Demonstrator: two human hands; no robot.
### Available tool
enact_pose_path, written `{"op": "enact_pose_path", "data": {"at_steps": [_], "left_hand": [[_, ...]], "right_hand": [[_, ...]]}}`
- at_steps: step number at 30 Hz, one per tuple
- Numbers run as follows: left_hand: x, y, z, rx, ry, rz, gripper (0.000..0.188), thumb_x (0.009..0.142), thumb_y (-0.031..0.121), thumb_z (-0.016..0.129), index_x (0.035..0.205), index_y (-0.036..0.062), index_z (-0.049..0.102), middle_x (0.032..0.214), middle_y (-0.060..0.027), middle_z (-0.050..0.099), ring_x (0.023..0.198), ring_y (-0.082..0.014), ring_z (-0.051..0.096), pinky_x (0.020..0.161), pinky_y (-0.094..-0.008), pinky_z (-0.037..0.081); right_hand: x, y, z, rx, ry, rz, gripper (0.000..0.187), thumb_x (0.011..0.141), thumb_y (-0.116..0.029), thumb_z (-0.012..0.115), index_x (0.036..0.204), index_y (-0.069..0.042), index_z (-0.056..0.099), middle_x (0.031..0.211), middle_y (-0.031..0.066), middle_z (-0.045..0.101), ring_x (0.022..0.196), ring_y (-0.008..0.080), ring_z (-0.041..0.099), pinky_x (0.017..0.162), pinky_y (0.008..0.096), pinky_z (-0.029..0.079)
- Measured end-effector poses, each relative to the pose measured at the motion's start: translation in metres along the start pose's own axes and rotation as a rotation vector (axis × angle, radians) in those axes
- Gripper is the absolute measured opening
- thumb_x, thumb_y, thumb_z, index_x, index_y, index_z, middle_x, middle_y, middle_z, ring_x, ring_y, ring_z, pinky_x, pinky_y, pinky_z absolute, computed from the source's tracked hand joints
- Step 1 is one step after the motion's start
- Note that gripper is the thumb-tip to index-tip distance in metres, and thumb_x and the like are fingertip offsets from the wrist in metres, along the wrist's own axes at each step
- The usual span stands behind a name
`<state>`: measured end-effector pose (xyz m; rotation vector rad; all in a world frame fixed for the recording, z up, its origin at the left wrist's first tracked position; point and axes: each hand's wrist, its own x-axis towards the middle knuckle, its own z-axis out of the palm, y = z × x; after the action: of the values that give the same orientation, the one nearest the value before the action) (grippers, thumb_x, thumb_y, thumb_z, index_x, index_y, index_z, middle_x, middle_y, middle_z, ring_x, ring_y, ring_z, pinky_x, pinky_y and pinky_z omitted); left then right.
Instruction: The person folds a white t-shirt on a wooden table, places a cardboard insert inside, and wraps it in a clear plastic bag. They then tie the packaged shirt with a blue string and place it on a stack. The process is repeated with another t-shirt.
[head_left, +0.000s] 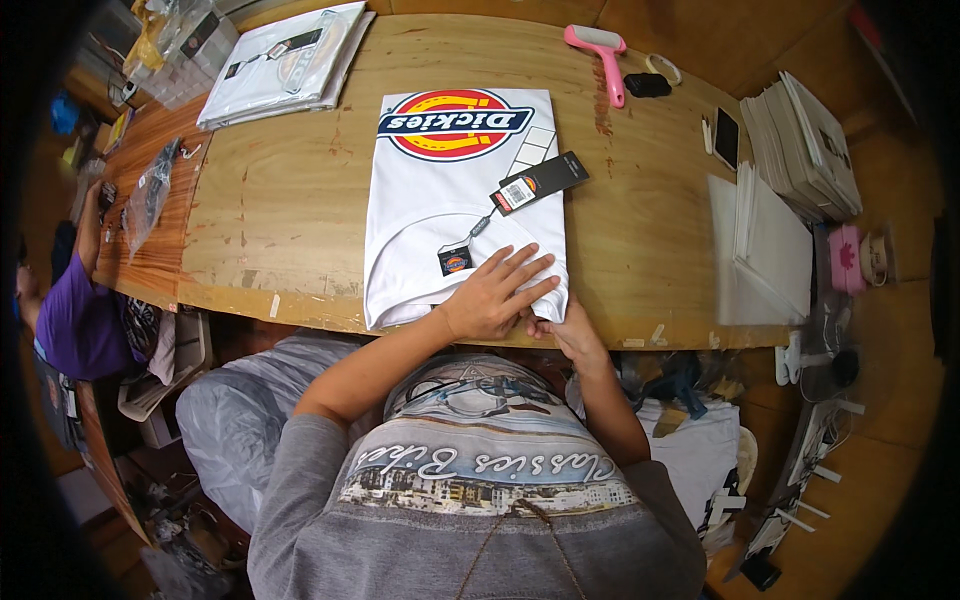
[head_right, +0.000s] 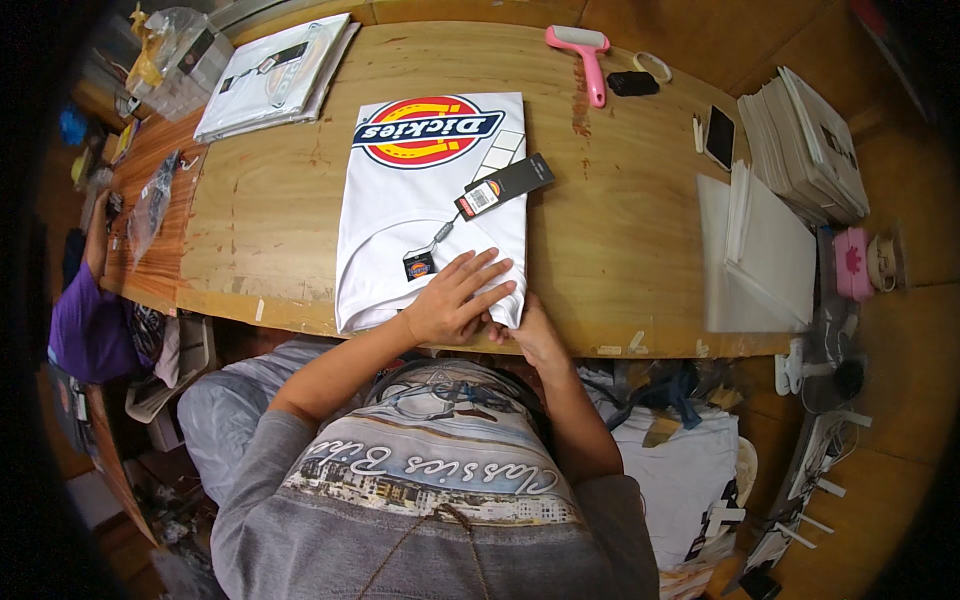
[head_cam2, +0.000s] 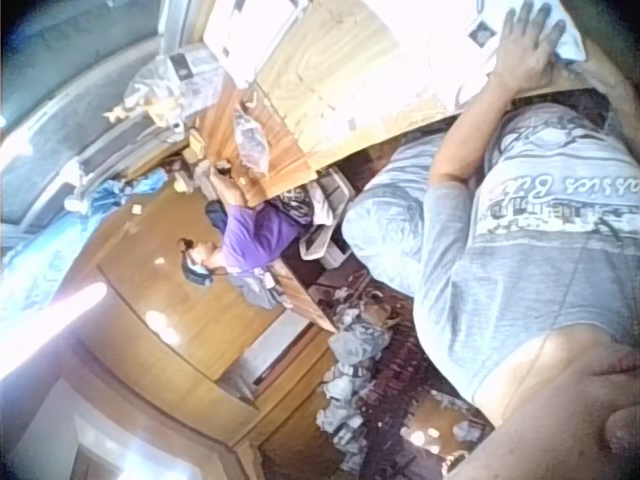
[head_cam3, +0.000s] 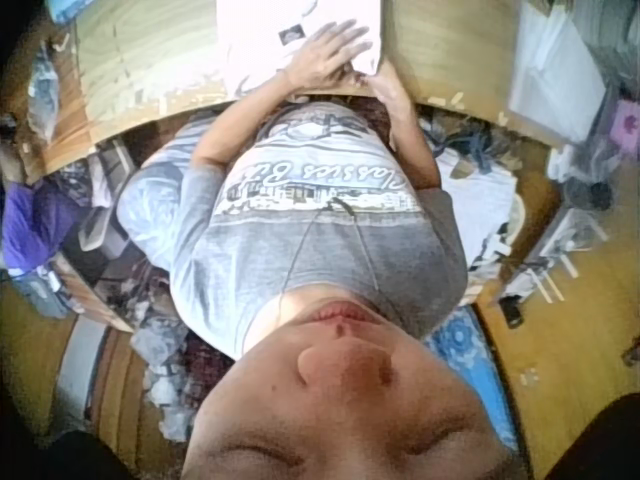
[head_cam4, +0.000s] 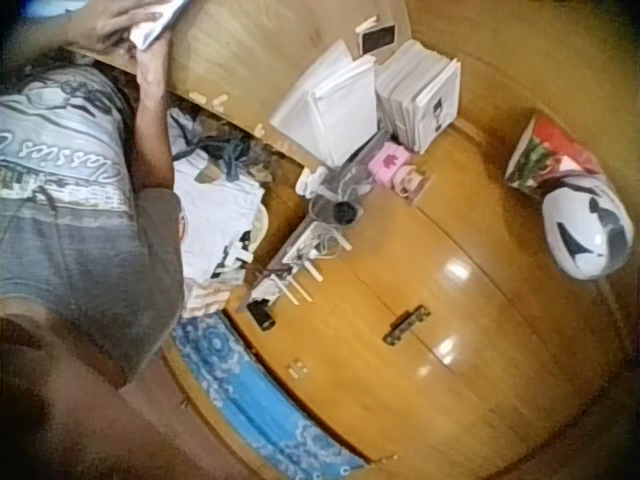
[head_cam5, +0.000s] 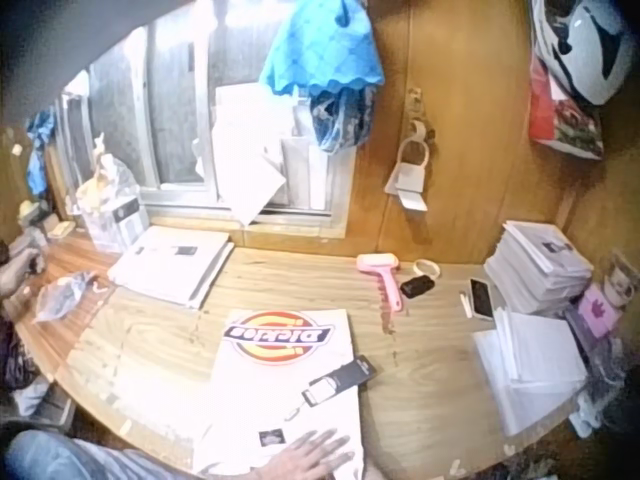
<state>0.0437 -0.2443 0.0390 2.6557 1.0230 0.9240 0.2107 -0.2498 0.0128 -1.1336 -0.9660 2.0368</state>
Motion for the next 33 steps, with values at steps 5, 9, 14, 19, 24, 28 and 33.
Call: {"op": "enact_pose_path", "data": {"at_steps": [5, 9, 14, 19, 24, 28, 33], "left_hand": [[-0.002, -0.002, 0.006, 0.074, 0.007, 0.037, 0.046, 0.068, 0.015, 0.054, 0.112, 0.0066, 0.045, 0.121, -0.0125, 0.041, 0.111, -0.0310, 0.039, 0.087, -0.0415, 0.036], [-0.007, -0.005, 0.015, 0.148, 0.073, 0.077, 0.039, 0.069, 0.013, 0.052, 0.107, 0.0045, 0.048, 0.117, -0.0122, 0.045, 0.106, -0.0303, 0.044, 0.084, -0.0379, 0.040], [-0.012, -0.008, 0.022, 0.122, 0.137, 0.080, 0.037, 0.071, 0.016, 0.046, 0.107, 0.0072, 0.048, 0.120, -0.0131, 0.041, 0.105, -0.0307, 0.045, 0.083, -0.0388, 0.041], [-0.009, -0.004, 0.025, 0.214, -0.052, 0.137, 0.038, 0.072, 0.017, 0.044, 0.109, 0.0078, 0.046, 0.123, -0.0137, 0.038, 0.107, -0.0319, 0.043, 0.086, -0.0393, 0.040], [-0.003, -0.001, -0.006, -0.091, -0.045, -0.090, 0.047, 0.066, 0.018, 0.056, 0.109, 0.0048, 0.046, 0.113, -0.0141, 0.046, 0.101, -0.0273, 0.048, 0.083, -0.0351, 0.041], [-0.030, -0.068, -0.062, -0.006, 0.422, -0.807, 0.020, 0.070, 0.002, 0.050, 0.089, -0.0007, 0.051, 0.082, -0.0140, 0.052, 0.078, -0.0294, 0.051, 0.066, -0.0355, 0.042], [-0.053, -0.148, -0.089, -0.253, 0.191, -1.337, 0.026, 0.070, 0.009, 0.061, 0.092, -0.0039, 0.052, 0.068, -0.0121, 0.058, 0.059, -0.0202, 0.055, 0.052, -0.0294, 0.043]], "right_hand": [[0.000, -0.011, -0.015, -0.276, -0.007, 0.059, 0.023, 0.078, -0.006, 0.047, 0.101, -0.004, 0.047, 0.070, 0.0032, 0.054, 0.055, 0.0089, 0.051, 0.040, 0.0197, 0.038], [0.011, -0.039, -0.021, -0.425, 0.029, 0.051, 0.026, 0.083, -0.009, 0.043, 0.108, -0.002, 0.045, 0.080, 0.0022, 0.056, 0.062, 0.0078, 0.051, 0.049, 0.0195, 0.042], [0.058, -0.062, -0.026, 0.126, 0.088, -0.175, 0.036, 0.085, -0.012, 0.042, 0.118, 0.001, 0.037, 0.109, 0.0110, 0.048, 0.096, 0.0161, 0.047, 0.082, 0.0275, 0.038], [0.096, -0.059, -0.026, 0.378, -0.197, -0.149, 0.043, 0.076, 0.001, 0.041, 0.119, 0.003, 0.033, 0.111, 0.0137, 0.046, 0.102, 0.0211, 0.045, 0.089, 0.0311, 0.035], [0.104, -0.056, -0.034, 0.395, -0.147, -0.135, 0.045, 0.071, 0.004, 0.042, 0.116, 0.002, 0.038, 0.111, 0.0101, 0.047, 0.102, 0.0198, 0.046, 0.090, 0.0306, 0.034], [0.111, -0.069, -0.051, 0.330, -0.150, -0.200, 0.035, 0.071, 0.004, 0.045, 0.107, 0.004, 0.044, 0.104, 0.0102, 0.052, 0.096, 0.0187, 0.049, 0.088, 0.0294, 0.035], [0.136, -0.079, -0.040, 0.288, -0.162, -0.175, 0.033, 0.069, 0.004, 0.047, 0.102, 0.005, 0.047, 0.098, 0.0109, 0.055, 0.091, 0.0186, 0.052, 0.086, 0.0287, 0.037]]}}
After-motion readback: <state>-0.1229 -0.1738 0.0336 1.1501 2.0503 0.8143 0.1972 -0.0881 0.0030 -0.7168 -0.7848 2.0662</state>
